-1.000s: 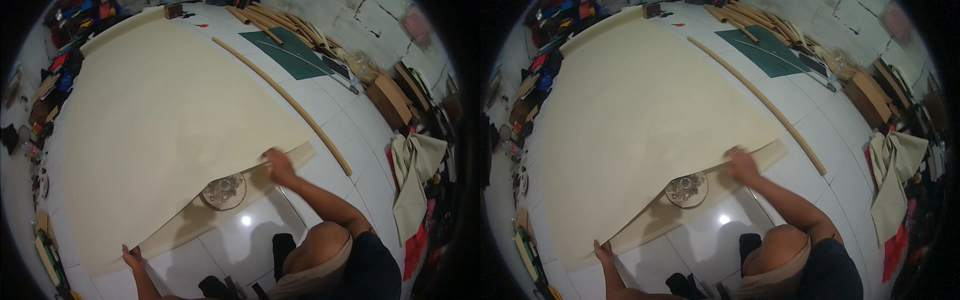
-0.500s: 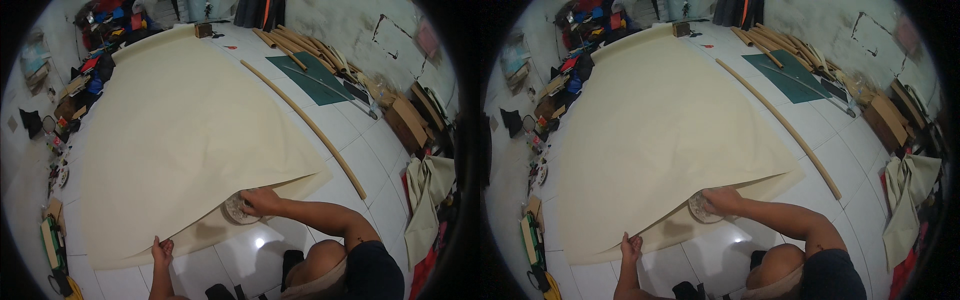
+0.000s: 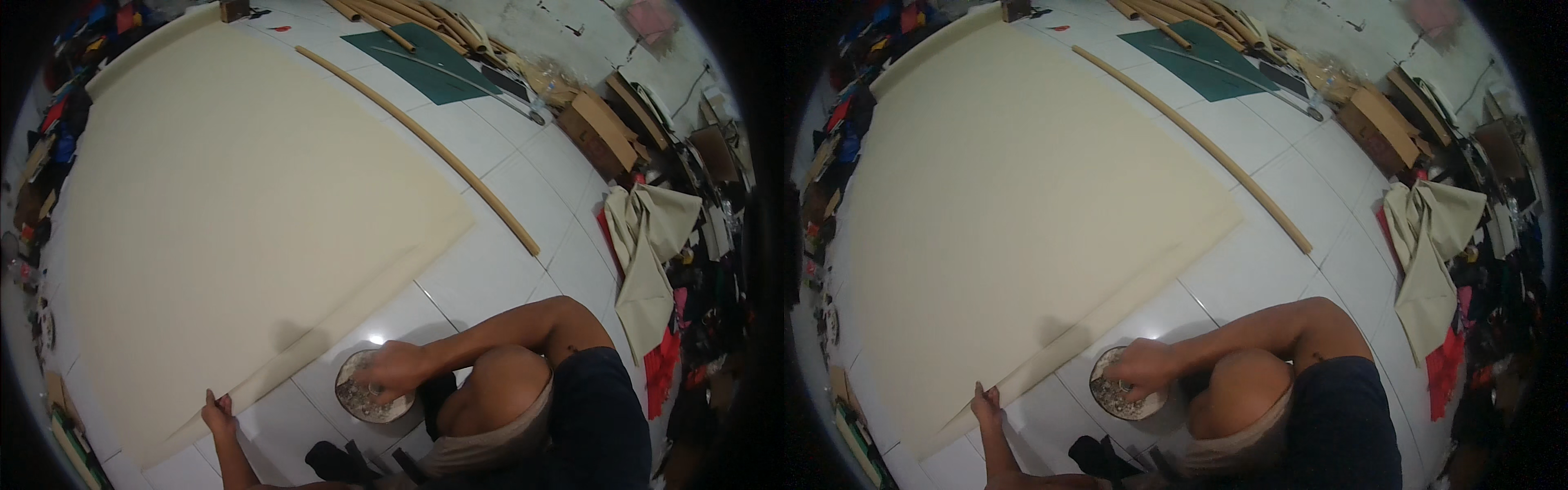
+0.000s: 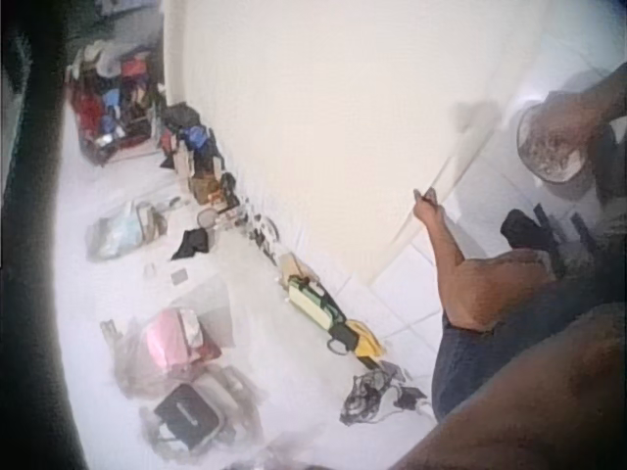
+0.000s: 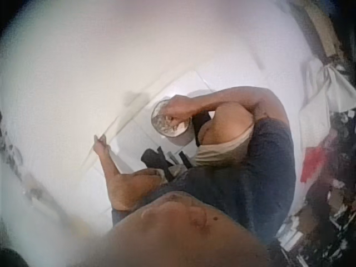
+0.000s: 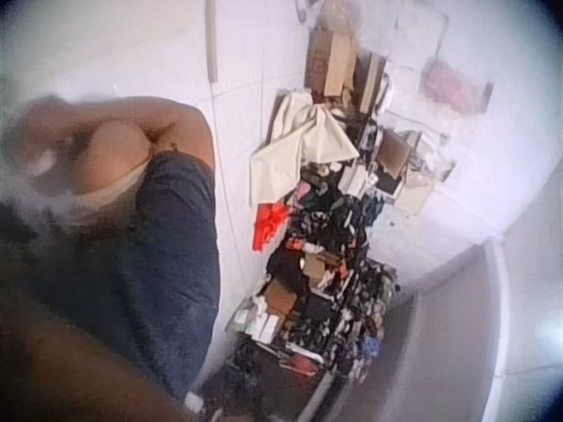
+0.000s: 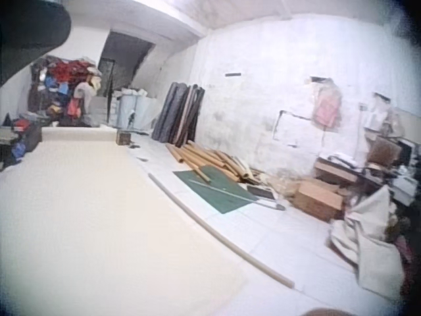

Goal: The person lays out a large piece of off-white fabric on a tiled floor, uses a wooden dowel as a straightedge, and cuts the fabric with scissors. The person repeats this process multiple times to produce several rectangular pieces.

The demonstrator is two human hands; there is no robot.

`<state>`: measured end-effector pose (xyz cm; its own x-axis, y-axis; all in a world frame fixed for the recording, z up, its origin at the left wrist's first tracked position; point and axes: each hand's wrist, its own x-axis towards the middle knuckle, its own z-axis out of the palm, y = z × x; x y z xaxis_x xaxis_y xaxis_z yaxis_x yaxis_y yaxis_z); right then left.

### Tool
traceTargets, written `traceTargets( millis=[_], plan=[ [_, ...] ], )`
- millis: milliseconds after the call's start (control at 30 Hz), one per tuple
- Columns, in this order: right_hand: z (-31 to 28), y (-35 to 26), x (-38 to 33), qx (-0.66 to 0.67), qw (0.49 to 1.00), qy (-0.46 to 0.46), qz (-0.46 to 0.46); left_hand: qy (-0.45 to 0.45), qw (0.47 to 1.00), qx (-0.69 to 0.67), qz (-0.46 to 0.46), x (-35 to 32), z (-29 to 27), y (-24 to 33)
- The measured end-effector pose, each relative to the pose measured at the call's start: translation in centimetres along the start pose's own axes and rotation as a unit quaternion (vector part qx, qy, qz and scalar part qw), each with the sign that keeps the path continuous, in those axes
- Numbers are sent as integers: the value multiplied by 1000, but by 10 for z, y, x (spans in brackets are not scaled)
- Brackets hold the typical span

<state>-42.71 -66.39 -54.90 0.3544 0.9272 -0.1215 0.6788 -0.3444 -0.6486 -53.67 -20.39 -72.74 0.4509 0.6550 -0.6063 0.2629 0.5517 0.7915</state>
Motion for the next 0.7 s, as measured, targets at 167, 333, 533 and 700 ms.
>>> traceTargets(
  millis=[167,333,533,700],
  plan=[
    [-1,-4,-10,0,995,-104,-3,14,995,88,38,8,0,1],
    [-1,9,2,63,992,-84,-74,37,980,176,82,10,-22,-5],
    [-24,15,3,218,969,-112,-22,75,977,183,77,-2,-27,0],
    [-64,59,0,275,952,40,131,45,982,167,73,-9,-33,2]
  ],
)
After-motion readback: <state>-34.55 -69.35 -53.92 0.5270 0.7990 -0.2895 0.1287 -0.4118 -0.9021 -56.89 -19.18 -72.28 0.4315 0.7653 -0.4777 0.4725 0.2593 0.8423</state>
